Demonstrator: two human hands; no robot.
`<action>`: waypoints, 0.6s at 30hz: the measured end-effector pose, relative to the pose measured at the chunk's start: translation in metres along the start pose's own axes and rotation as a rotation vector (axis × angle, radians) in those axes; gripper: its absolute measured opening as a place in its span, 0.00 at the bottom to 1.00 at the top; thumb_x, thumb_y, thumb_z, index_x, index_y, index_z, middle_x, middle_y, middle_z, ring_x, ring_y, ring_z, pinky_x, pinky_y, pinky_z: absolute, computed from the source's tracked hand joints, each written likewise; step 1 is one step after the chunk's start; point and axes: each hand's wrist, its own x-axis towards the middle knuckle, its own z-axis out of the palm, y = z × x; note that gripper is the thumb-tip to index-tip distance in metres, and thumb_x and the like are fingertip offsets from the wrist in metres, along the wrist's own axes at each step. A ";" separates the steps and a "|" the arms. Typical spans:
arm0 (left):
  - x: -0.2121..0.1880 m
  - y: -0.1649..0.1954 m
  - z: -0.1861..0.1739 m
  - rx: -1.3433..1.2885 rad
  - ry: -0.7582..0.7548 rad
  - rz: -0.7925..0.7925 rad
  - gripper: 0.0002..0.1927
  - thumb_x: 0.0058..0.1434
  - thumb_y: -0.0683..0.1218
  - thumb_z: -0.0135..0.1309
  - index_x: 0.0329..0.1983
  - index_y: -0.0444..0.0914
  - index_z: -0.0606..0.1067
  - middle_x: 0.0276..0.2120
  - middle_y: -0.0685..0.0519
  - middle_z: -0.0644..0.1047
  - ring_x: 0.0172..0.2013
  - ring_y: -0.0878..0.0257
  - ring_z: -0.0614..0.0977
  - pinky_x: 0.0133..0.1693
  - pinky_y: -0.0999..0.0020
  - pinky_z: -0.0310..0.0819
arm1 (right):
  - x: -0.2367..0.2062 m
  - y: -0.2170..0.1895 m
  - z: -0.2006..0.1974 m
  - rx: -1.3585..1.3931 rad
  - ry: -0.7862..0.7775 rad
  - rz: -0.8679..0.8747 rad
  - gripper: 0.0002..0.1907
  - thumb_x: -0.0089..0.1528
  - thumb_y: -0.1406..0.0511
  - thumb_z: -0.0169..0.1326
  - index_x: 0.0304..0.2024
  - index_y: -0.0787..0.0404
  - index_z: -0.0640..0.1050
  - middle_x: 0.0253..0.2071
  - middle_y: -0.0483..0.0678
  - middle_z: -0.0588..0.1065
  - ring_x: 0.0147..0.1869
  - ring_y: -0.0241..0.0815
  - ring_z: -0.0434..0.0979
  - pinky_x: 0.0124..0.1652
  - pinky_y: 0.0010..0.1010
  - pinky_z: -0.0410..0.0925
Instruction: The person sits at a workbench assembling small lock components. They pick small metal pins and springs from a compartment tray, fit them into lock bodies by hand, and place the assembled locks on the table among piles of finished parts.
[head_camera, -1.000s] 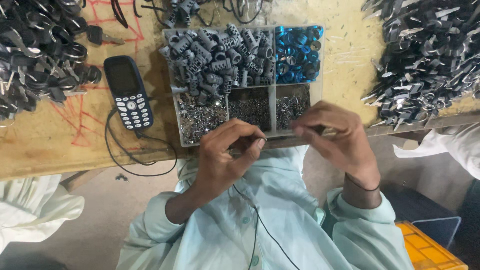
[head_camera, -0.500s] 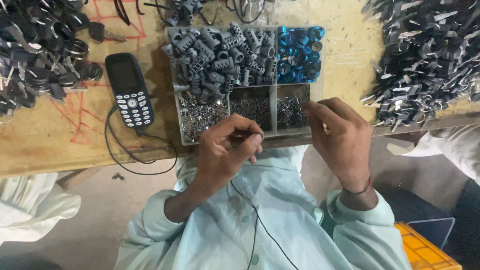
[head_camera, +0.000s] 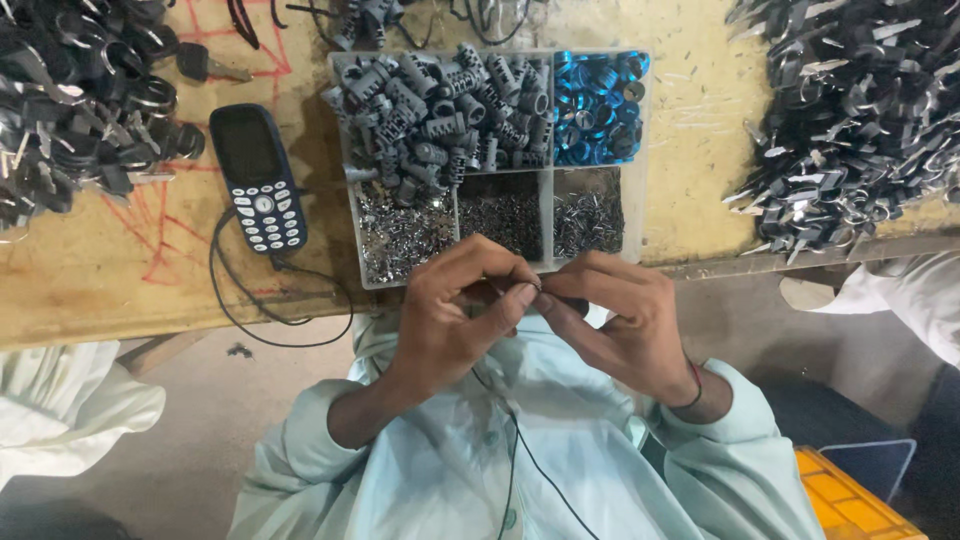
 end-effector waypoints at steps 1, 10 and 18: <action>0.000 0.001 -0.001 0.027 0.002 0.021 0.04 0.65 0.39 0.59 0.41 0.33 0.78 0.38 0.55 0.77 0.32 0.72 0.81 0.34 0.76 0.77 | 0.000 0.001 0.001 -0.005 0.005 -0.018 0.07 0.59 0.74 0.65 0.39 0.65 0.82 0.35 0.47 0.79 0.33 0.36 0.80 0.33 0.27 0.72; -0.006 0.006 0.002 0.291 0.056 0.249 0.08 0.62 0.37 0.60 0.45 0.34 0.79 0.41 0.51 0.79 0.37 0.66 0.83 0.40 0.71 0.82 | -0.001 -0.006 0.002 -0.222 0.049 -0.147 0.13 0.56 0.75 0.64 0.44 0.63 0.80 0.39 0.47 0.79 0.38 0.45 0.82 0.37 0.33 0.73; -0.013 0.005 0.006 0.367 0.126 0.308 0.08 0.64 0.37 0.61 0.46 0.35 0.79 0.42 0.52 0.80 0.40 0.66 0.84 0.42 0.74 0.83 | -0.007 -0.008 0.005 -0.334 0.046 -0.152 0.15 0.56 0.73 0.65 0.46 0.62 0.80 0.41 0.47 0.79 0.38 0.46 0.82 0.37 0.34 0.72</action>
